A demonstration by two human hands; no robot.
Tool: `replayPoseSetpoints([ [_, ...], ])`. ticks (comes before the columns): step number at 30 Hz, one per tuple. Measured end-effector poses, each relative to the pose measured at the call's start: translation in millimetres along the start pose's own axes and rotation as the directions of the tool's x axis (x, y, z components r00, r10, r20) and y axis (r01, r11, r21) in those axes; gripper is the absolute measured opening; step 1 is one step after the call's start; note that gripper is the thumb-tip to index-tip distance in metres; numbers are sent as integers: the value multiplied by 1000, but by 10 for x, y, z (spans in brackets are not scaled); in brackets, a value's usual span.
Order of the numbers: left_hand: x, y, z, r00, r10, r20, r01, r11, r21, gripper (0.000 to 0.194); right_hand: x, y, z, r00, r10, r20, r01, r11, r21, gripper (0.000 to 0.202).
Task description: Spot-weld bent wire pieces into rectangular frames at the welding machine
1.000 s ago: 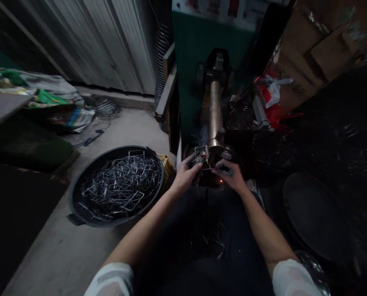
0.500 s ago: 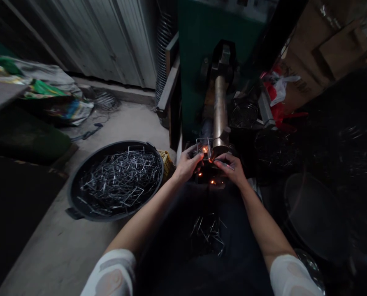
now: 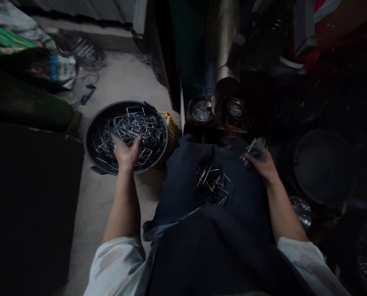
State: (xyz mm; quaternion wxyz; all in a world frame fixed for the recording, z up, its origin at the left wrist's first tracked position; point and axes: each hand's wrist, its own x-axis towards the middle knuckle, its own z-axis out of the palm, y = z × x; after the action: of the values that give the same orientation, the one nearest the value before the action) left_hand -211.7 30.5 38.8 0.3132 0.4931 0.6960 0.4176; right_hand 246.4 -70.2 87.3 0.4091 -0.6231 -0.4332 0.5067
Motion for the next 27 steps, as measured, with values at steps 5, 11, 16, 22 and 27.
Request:
replayPoseSetpoints([
  [5, -693, 433, 461, 831, 386, 400, -519, 796, 311, 41, 60, 61, 110, 994, -52, -97, 50, 999, -21, 42],
  [11, -1451, 955, 1388, 151, 334, 931, -926, 376, 16, 31, 83, 86, 185, 994, -80, -79, 76, 996, -46, 44],
  [16, -1550, 969, 1304, 104, 312, 944, -963, 270, 17, 26, 52, 138, 133, 990, -118, -83, 116, 993, -36, 40],
  [22, -1745, 1137, 1214, -69, 233, 970, -963, 240, -126, 27, 59, 114, 134, 992, -117, -52, 116, 993, -21, 35],
  [27, -1585, 1258, 1151, -77, 246, 966, -970, 207, -129, 25, 44, 144, 146, 988, -145, -57, 145, 989, -12, 32],
])
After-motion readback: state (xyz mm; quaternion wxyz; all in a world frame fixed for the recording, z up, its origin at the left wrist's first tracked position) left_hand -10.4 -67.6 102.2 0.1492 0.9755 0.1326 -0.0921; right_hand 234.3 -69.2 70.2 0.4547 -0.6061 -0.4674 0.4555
